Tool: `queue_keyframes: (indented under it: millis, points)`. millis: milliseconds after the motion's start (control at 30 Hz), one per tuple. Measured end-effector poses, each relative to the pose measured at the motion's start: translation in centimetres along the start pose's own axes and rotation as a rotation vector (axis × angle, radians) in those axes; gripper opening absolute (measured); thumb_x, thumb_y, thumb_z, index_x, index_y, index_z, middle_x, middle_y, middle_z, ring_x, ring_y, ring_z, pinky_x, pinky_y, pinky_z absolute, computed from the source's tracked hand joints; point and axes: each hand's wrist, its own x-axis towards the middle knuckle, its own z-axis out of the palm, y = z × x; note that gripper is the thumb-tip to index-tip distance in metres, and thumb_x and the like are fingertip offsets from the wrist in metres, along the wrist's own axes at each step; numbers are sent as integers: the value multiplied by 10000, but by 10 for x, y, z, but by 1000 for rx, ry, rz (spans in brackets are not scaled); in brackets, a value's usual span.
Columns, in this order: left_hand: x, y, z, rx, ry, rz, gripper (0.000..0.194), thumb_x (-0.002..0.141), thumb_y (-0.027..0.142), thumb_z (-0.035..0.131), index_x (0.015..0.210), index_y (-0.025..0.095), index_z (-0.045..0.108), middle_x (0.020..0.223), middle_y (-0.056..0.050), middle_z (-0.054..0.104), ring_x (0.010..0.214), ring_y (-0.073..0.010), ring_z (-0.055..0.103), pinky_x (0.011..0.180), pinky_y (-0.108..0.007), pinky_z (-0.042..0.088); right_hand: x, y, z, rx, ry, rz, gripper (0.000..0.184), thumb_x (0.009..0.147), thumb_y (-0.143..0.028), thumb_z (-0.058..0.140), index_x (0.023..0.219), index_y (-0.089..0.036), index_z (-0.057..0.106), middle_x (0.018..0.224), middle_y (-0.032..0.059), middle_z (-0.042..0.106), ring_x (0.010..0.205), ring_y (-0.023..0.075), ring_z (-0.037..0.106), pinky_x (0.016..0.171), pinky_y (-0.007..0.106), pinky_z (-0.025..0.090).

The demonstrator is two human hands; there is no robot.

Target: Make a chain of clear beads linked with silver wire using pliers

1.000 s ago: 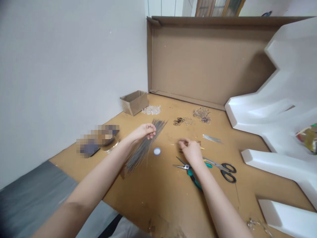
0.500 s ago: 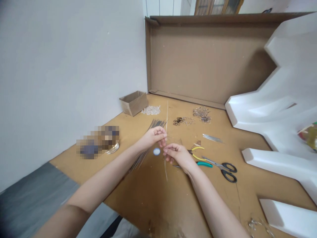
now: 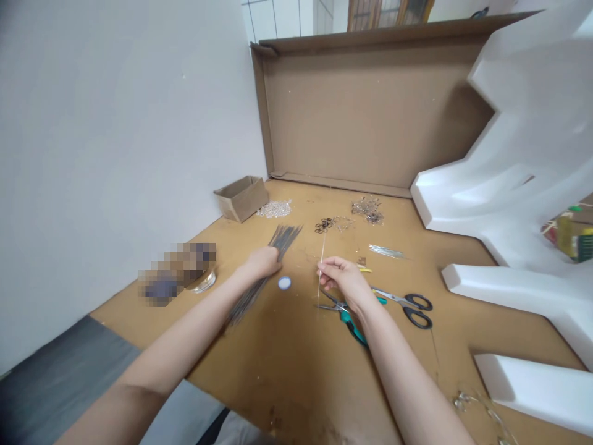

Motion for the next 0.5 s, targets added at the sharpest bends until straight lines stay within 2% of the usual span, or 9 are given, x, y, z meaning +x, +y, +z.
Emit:
queue_keyframes:
  millis: [233,367,500]
  points:
    - [3,-1,0,33,-21,-50,327,736,240,496,986,83,636,1022,-227,624,956,-296,601,762,-344,479,-2,-3,1,-1,6,-21,222,616,-338,730,709,-165,626,653,-9,613,515,70,530,461,191,422]
    - [5,0,3,37,-14,-71,328,725,216,501,996,86,632,1045,-227,617,986,-300,589,784,-349,471,-3,-4,1,-8,6,-27,216,616,-336,727,708,-169,628,652,-11,615,514,73,534,465,199,425]
    - [8,-1,2,18,-53,-82,303,711,200,507,953,76,641,968,-227,643,948,-285,608,763,-322,475,-4,-3,1,-12,3,-31,209,621,-336,722,710,-171,630,650,-9,620,514,76,536,466,203,421]
